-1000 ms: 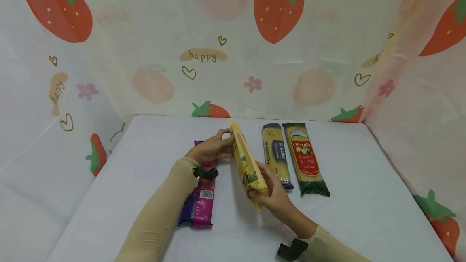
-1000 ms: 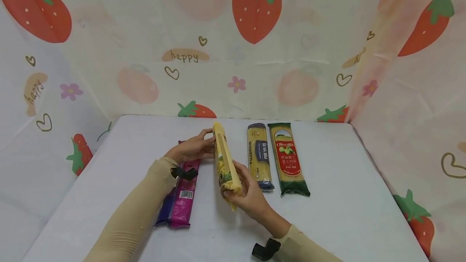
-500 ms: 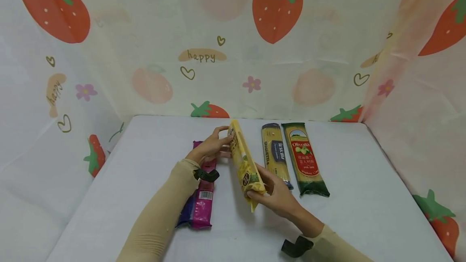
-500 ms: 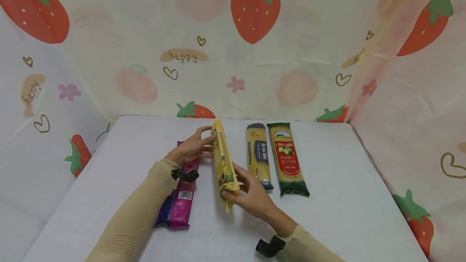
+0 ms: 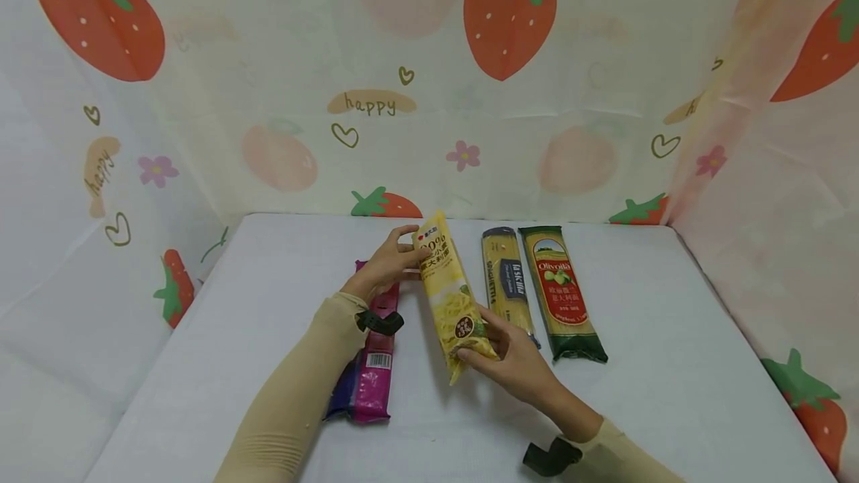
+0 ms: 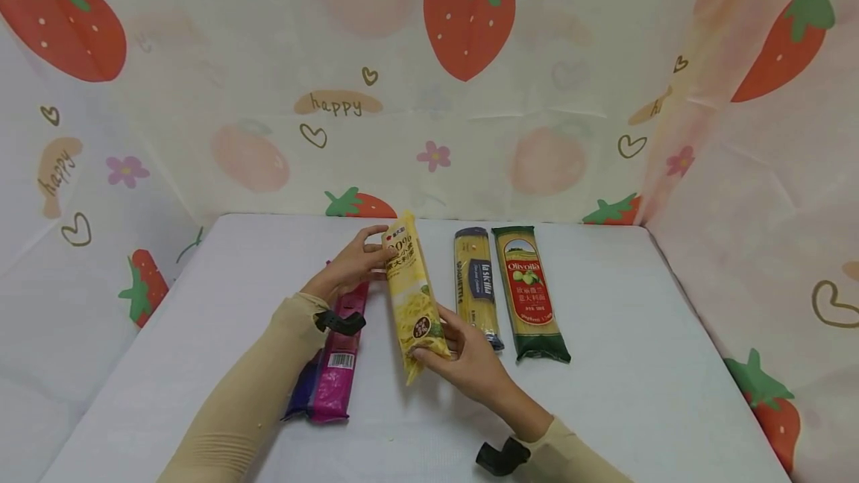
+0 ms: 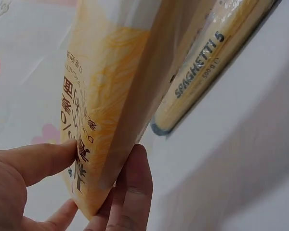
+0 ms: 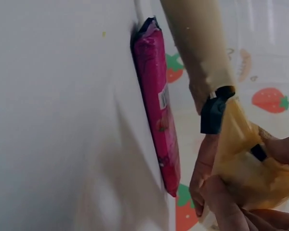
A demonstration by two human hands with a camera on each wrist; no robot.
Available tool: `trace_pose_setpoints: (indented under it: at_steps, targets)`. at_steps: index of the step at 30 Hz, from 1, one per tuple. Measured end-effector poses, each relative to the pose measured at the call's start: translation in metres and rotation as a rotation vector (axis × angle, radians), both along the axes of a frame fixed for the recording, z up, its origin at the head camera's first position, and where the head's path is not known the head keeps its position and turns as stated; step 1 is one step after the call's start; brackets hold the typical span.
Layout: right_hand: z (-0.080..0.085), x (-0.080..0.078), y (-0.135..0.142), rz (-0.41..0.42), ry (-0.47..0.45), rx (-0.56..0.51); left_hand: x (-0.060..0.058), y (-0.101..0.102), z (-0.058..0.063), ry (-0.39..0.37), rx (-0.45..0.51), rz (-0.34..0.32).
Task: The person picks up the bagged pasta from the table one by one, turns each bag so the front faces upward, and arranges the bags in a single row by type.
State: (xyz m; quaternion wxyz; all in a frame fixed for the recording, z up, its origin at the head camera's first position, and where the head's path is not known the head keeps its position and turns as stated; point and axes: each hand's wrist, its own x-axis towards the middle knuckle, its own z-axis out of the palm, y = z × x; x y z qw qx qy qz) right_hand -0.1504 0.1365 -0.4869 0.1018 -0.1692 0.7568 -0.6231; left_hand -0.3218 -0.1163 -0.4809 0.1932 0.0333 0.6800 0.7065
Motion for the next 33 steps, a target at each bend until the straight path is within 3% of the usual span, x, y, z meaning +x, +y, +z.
trace_pose_setpoints:
  at_steps: [12, 22, 33]
  targets:
    - [-0.011, -0.001, -0.003, -0.076, 0.031, 0.069, -0.005, 0.007, 0.005, 0.095, -0.134, 0.041]
    - [-0.015, -0.006, -0.014, -0.132, -0.01, 0.107, -0.013, 0.014, 0.005, 0.211, -0.295, 0.008]
    - [-0.016, -0.019, -0.024, -0.169, -0.006, 0.198, -0.025, 0.018, 0.001, 0.207, -0.345, -0.026]
